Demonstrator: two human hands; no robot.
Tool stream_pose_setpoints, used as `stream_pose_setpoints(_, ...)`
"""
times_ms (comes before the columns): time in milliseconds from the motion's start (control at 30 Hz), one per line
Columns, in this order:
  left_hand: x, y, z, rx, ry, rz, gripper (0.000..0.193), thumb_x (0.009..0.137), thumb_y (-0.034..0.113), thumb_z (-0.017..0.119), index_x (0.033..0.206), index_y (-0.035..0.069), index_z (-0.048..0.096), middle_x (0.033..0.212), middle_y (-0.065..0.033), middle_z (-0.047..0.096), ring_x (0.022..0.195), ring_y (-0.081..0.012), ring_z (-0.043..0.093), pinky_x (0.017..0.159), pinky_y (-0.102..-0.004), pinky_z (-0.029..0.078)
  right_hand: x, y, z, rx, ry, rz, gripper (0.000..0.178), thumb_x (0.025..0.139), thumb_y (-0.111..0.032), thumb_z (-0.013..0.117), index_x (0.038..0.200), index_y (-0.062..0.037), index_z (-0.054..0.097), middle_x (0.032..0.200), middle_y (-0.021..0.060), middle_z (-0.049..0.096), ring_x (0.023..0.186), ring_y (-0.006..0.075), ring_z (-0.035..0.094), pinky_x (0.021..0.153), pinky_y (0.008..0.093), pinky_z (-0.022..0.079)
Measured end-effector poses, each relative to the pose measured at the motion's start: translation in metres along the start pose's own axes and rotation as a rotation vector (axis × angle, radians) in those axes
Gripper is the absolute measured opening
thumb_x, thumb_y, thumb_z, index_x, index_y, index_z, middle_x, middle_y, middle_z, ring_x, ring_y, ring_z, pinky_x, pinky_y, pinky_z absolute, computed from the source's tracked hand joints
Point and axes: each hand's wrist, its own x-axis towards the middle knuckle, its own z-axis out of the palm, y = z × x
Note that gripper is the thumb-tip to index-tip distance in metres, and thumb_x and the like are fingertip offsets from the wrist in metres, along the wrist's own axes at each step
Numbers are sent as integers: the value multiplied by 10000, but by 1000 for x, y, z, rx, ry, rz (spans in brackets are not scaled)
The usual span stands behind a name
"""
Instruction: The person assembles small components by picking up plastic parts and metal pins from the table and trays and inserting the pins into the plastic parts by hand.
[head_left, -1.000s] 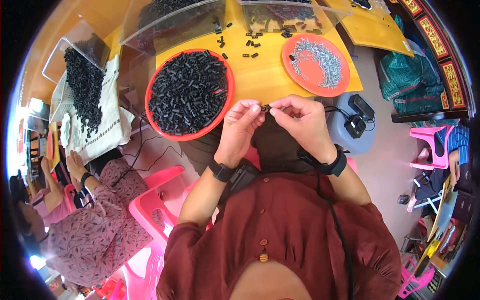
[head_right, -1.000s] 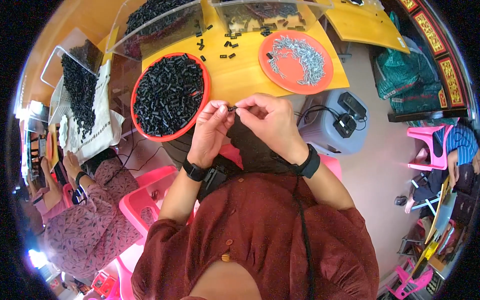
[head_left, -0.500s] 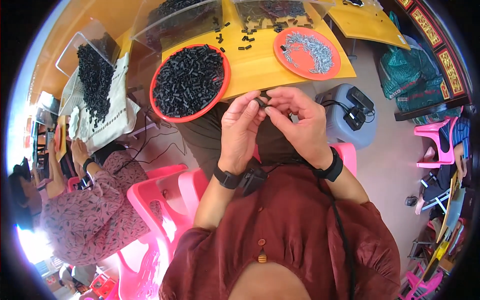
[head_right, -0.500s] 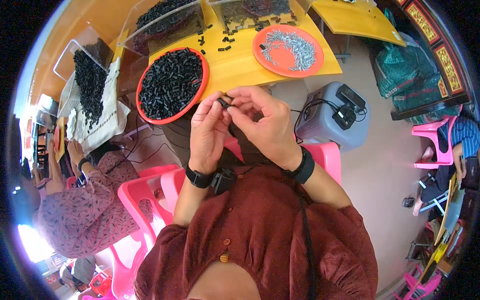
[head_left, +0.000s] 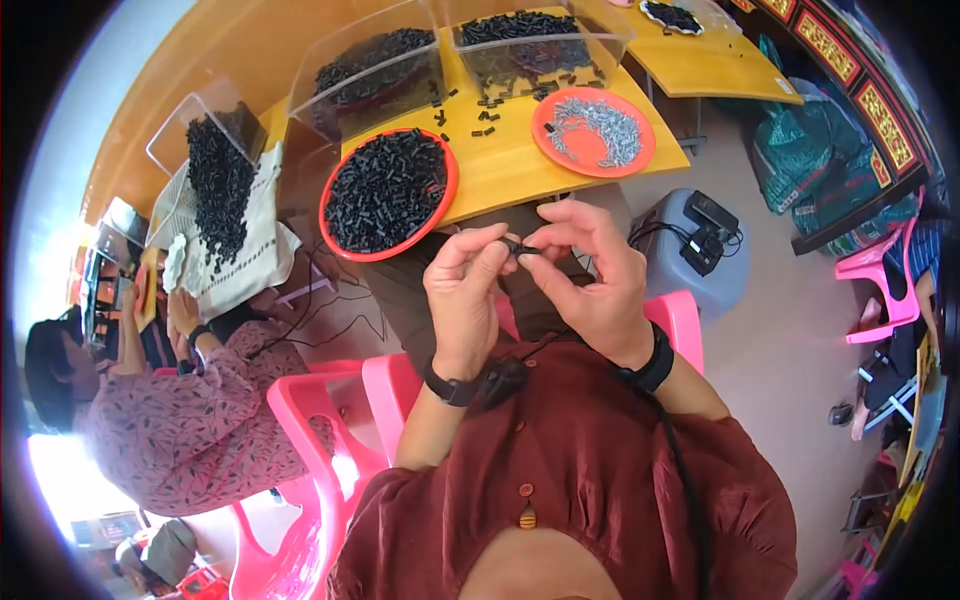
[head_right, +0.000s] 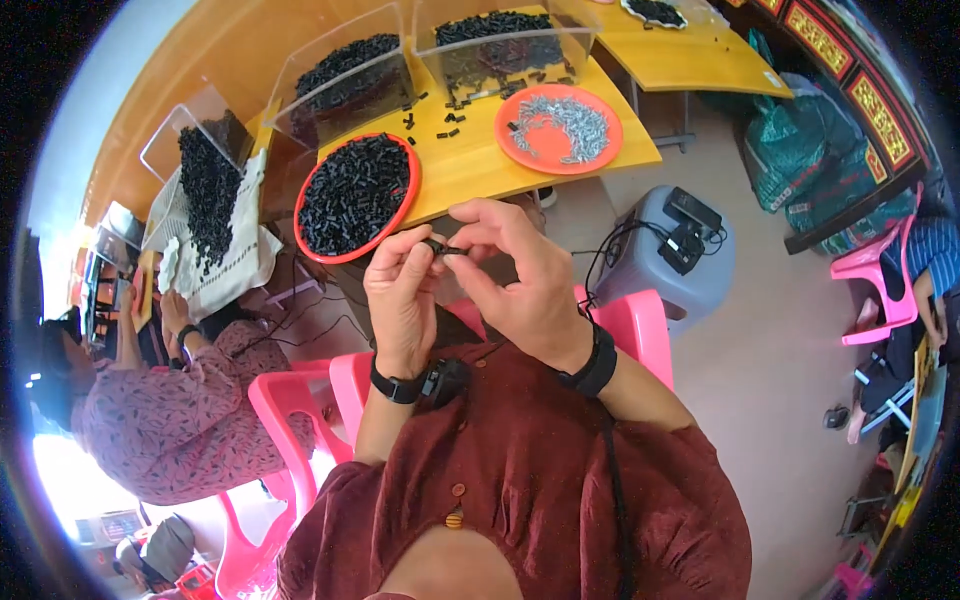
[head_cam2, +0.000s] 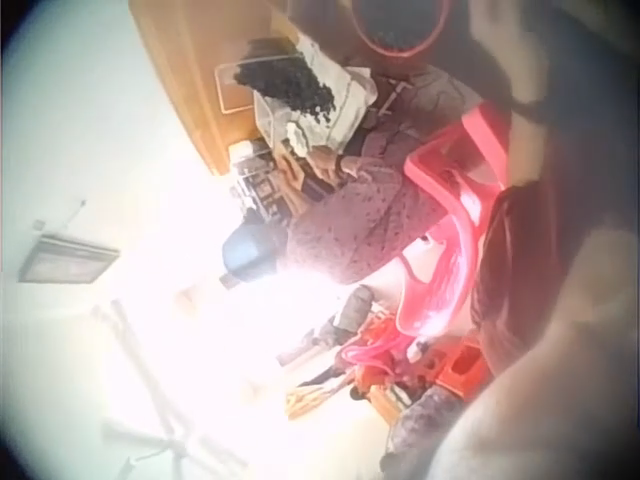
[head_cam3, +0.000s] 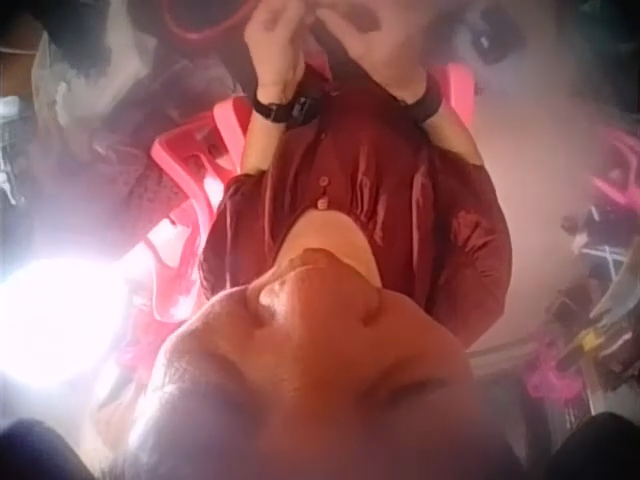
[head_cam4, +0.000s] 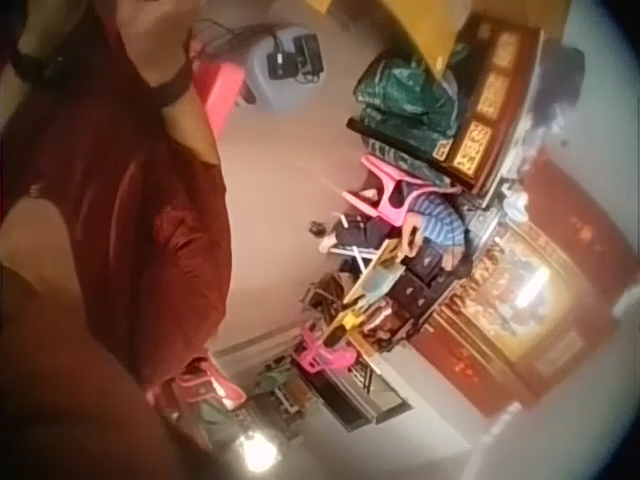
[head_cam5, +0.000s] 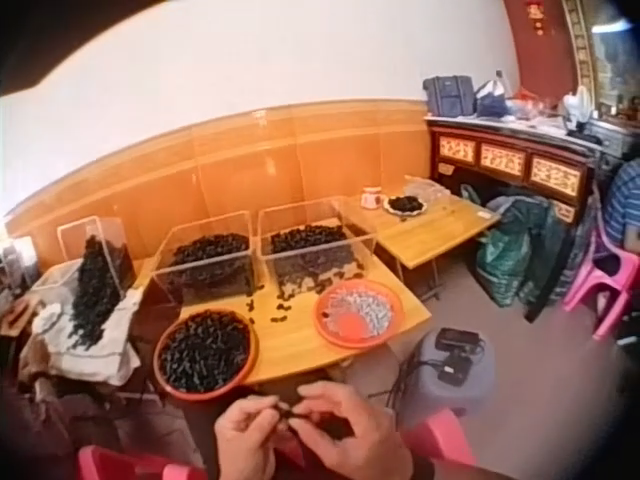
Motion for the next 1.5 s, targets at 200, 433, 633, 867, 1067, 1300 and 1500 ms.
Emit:
stream_pose_setpoints(200,4,-1,5,97,1,38,161,838,-1,621,999,-13,634,875,-60,637,719,-92,571,670,-205,457,-2,9,0,50,23,23,365,751,-9,664,1088,-33,526,828,69,648,704,148,627,629,263,496)
stream_pose_setpoints(433,6,5,2,240,18,0,141,834,-7,624,973,-17,645,850,-57,641,717,-92,587,679,-208,472,-4,18,3,-67,31,-152,352,751,35,679,1052,-12,502,875,78,635,687,129,612,630,243,501)
stream_pose_setpoints(633,7,9,-3,257,33,-60,139,824,-8,632,962,-19,648,822,-52,645,692,-86,598,662,-200,475,-3,25,3,-158,-8,-328,335,735,66,662,1020,-16,508,840,92,611,662,197,617,580,277,500)
stream_pose_setpoints(867,11,17,-9,337,-24,-112,130,818,-10,640,947,-21,651,812,-44,641,690,-83,594,661,-196,473,-1,27,5,-122,-36,-390,330,722,84,657,1000,-14,510,805,88,592,622,222,581,534,301,470)
stream_pose_setpoints(1067,6,16,-4,455,-21,-54,128,823,4,644,948,-21,652,827,-45,649,696,-77,601,666,-191,480,-9,28,4,-126,-54,-249,311,752,52,669,1005,-4,496,830,89,613,712,189,650,613,264,524)
stream_pose_setpoints(1300,9,13,-6,160,-39,-163,166,869,51,603,1017,-17,631,852,-65,658,705,-97,618,677,-204,493,-6,23,2,-32,-39,-157,326,766,42,675,1019,14,471,883,95,619,825,177,674,683,256,544)
stream_pose_setpoints(1500,15,6,-9,45,-24,-192,163,877,72,599,1014,-11,629,848,-54,648,719,-84,597,658,-199,476,3,24,-1,-92,-23,-202,323,728,42,698,989,-16,518,878,92,618,767,176,648,651,264,517)
